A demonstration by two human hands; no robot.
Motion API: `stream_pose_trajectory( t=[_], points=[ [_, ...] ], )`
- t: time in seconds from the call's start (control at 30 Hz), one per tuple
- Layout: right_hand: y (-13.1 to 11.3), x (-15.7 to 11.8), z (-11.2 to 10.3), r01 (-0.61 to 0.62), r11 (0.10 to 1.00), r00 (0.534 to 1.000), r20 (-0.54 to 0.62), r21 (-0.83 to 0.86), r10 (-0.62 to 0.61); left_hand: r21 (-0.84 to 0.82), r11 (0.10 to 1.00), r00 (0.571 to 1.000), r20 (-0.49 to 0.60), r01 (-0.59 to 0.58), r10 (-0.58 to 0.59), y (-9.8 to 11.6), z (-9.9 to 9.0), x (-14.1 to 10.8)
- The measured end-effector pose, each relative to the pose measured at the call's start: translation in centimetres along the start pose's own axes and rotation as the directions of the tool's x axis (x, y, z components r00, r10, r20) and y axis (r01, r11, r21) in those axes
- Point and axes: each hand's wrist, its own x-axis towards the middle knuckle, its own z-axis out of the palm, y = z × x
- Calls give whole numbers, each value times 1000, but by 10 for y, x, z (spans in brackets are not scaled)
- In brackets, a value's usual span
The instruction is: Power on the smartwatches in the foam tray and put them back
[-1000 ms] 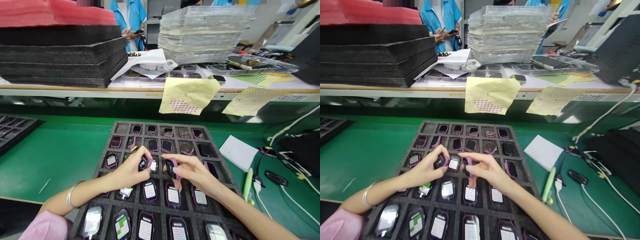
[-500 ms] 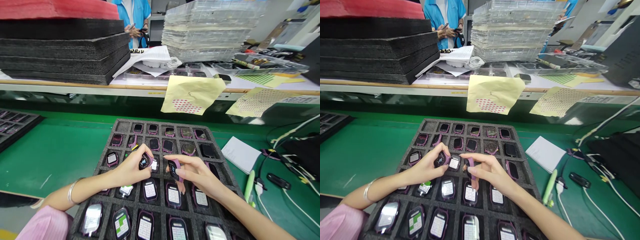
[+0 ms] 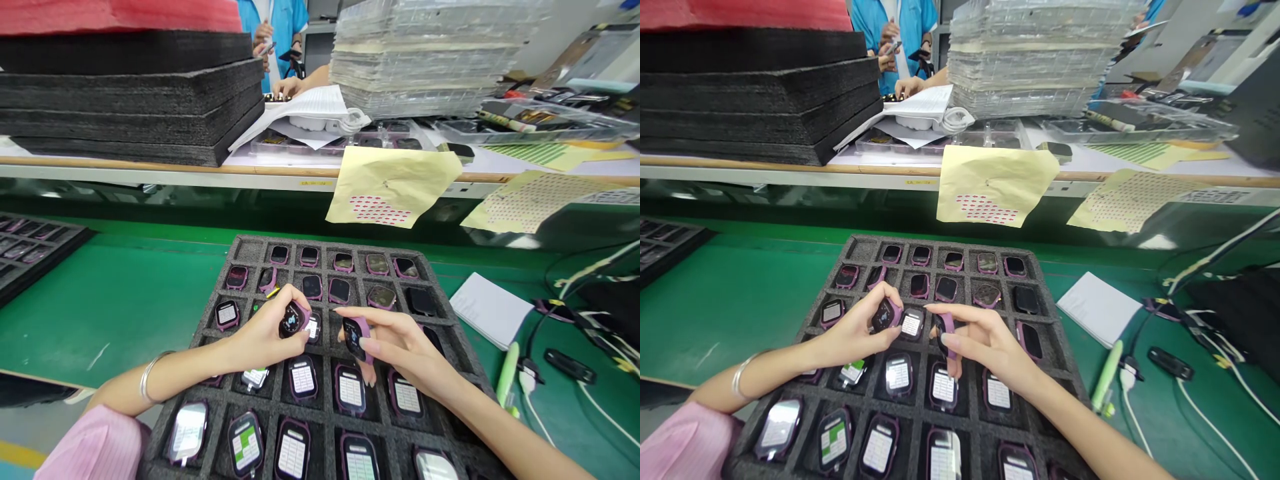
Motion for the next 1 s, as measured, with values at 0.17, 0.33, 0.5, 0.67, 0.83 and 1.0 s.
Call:
stream_pose_trajectory(
  t=[0.17,0.33,0.5,0.67,0.83,1.0],
  points=[
    [0,-1,0,1,1000,1000,-2,10,-1,2,1000,1000,7,-2,2,0,0,-1],
    [1,0,0,22,1000,999,22,9,-23,-6,1000,1000,-2,-23,23,2,-1,-2],
    [2,1,-1,20,1000,999,48,5,-20,-12,1000,1000,0,5,-5,-1,-1,-2],
    [4,6,2,36,994,998,53,102,-41,-375,910,977,181,177,-115,-10,6,1],
    [6,10,5,49,991,999,1,121,-49,-579,757,951,236,304,-201,-11,9,6],
    [6,10,5,38,994,998,-44,104,-34,-608,741,957,221,286,-188,-13,9,6]
  ],
)
